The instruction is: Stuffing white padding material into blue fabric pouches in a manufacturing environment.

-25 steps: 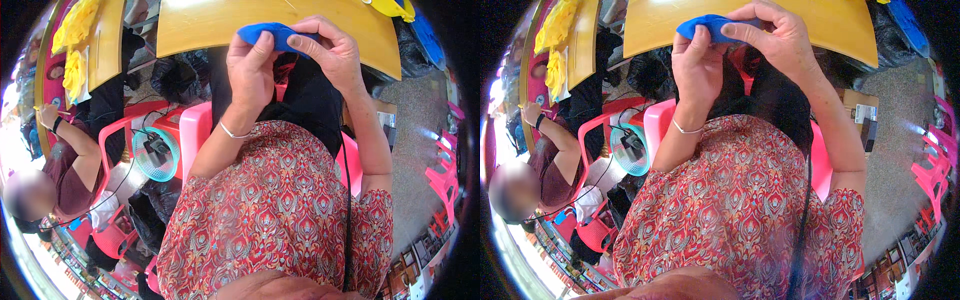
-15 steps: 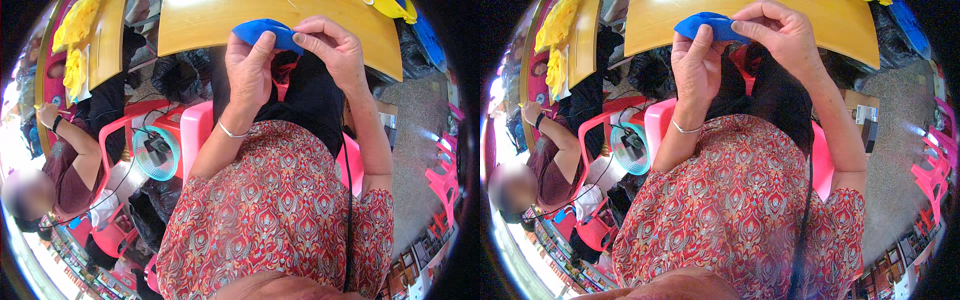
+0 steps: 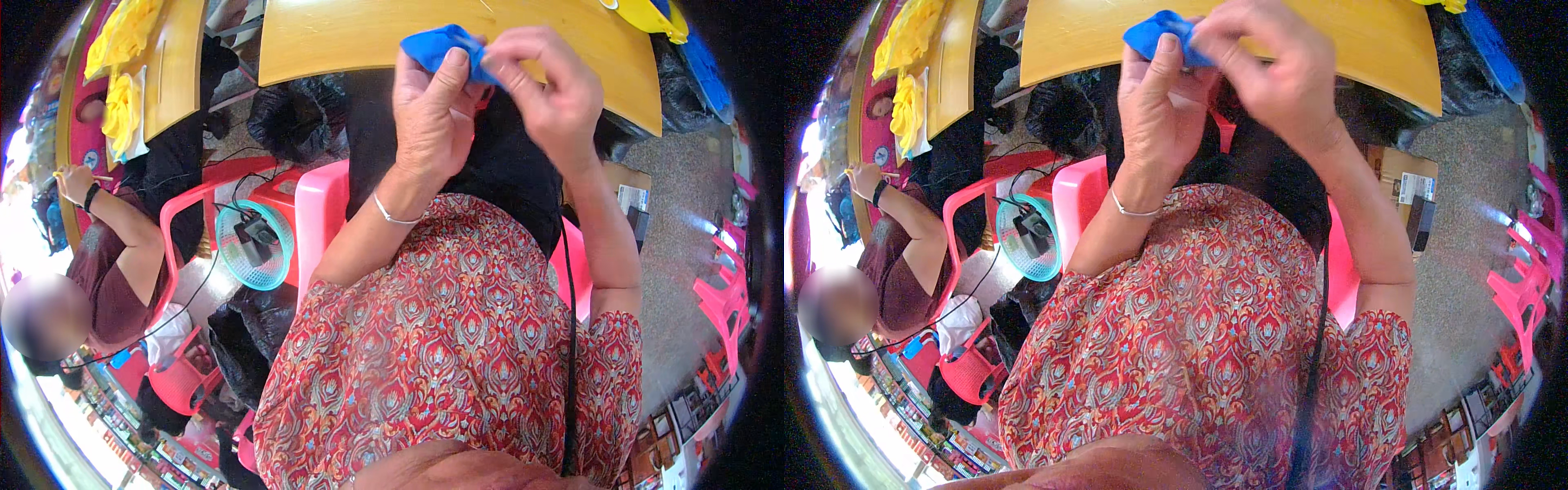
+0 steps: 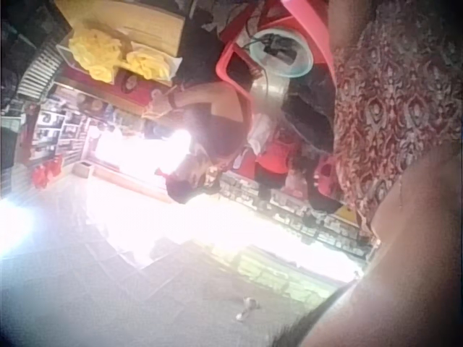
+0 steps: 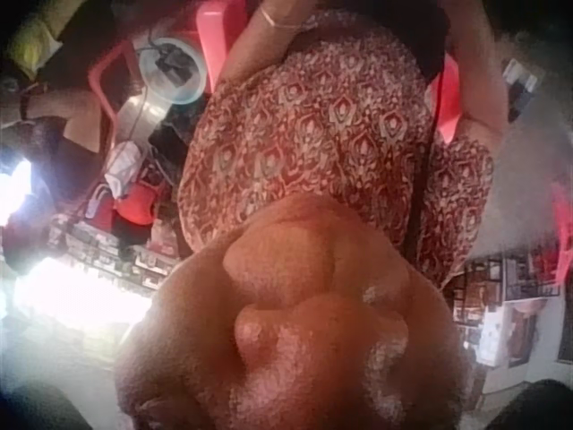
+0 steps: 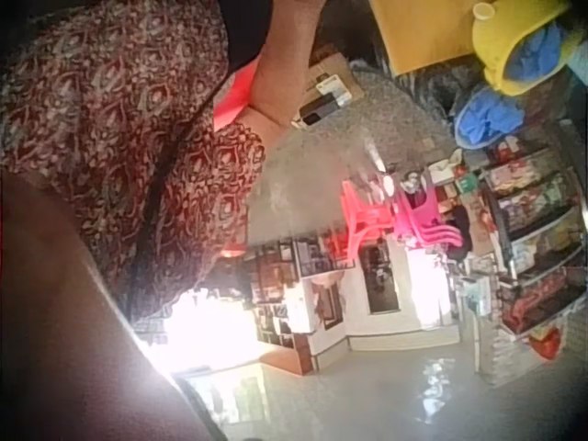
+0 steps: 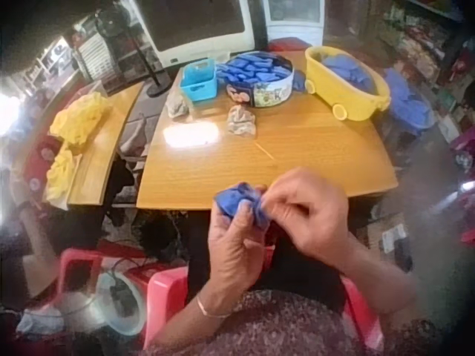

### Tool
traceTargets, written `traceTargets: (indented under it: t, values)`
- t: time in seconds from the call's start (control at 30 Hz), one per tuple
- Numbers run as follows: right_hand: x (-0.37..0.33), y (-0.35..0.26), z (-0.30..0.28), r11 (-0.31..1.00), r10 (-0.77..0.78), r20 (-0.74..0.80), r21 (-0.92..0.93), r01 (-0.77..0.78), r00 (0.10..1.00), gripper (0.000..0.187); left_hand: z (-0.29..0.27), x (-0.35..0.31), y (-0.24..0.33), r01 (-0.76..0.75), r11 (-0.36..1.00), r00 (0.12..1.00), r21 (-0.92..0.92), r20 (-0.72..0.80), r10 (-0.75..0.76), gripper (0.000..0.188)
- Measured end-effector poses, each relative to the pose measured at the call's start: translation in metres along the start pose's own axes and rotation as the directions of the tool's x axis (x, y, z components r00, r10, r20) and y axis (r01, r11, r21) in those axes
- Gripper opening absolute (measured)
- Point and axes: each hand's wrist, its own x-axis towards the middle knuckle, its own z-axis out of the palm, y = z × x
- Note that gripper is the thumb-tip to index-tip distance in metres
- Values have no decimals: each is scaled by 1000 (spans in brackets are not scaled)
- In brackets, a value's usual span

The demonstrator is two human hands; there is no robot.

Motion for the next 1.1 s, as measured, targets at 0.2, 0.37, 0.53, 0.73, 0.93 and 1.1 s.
traceTargets:
  t: [0.2, 0.37, 0.53, 0.73, 0.93, 1.1]
  values:
    - [-8, 12, 8, 941, 239, -27, 255, -224, 971, 11, -6, 11, 10, -69, 995, 997, 78, 26, 67, 27]
    - [-15, 24, 4, 876, 364, -49, 356, -324, 930, 15, 4, 5, 9, 134, 983, 991, -124, -15, -137, 30]
    - [-12, 27, 4, 836, 432, 63, 346, -426, 900, 16, -11, 12, 17, -1, 1000, 1000, 10, 28, 0, 32]
    - [-10, 20, 11, 849, 411, 111, 314, -424, 905, 25, -9, 3, 10, -23, 992, 999, 124, -37, 28, 29]
    - [-7, 9, 11, 848, 433, 161, 261, -462, 887, 21, -6, 5, 16, -6, 996, 1000, 93, -10, 7, 18]
    - [-10, 15, 14, 857, 400, 75, 322, -402, 913, 18, 0, 4, 15, -1, 988, 998, 154, -69, 12, 13]
